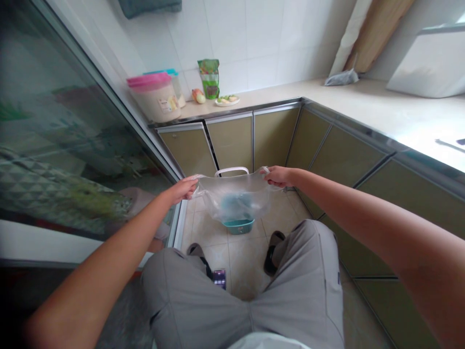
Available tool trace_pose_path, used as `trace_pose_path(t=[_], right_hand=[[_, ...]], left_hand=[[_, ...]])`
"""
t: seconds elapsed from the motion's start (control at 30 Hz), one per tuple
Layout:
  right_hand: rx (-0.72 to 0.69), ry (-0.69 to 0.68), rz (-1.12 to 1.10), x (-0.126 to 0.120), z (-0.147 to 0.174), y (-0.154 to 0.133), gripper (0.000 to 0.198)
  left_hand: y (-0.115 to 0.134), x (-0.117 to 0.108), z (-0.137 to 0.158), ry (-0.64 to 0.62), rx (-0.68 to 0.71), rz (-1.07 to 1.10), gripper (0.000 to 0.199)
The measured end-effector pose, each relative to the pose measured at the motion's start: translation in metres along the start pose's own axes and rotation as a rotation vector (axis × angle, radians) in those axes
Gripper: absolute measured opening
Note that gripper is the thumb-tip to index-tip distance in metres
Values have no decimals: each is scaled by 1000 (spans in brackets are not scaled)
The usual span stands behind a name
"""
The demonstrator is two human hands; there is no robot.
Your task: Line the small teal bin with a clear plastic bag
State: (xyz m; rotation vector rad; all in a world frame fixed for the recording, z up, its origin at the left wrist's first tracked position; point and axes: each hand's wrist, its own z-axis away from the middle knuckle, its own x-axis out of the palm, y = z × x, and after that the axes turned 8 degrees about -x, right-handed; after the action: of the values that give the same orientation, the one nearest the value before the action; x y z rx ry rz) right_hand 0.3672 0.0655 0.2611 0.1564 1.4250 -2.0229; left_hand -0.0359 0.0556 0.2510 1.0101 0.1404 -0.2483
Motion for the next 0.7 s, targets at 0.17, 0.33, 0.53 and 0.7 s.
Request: trace_pose_path(t=[0.17, 0.33, 0.53, 0.7], right_hand=[[21, 41, 182, 17, -15, 25, 51], [-8, 34, 248, 24, -16, 40, 42], [49, 131, 372, 15, -18, 53, 43], [-305, 489, 865, 41, 12, 17, 40]], left_hand=[[-23, -5, -10, -11, -54, -46, 66], [-42, -1, -25, -52, -65, -56, 77], [-52, 8, -30, -80, -32, -36, 83], [-68, 11, -23, -222, -49, 57, 91]])
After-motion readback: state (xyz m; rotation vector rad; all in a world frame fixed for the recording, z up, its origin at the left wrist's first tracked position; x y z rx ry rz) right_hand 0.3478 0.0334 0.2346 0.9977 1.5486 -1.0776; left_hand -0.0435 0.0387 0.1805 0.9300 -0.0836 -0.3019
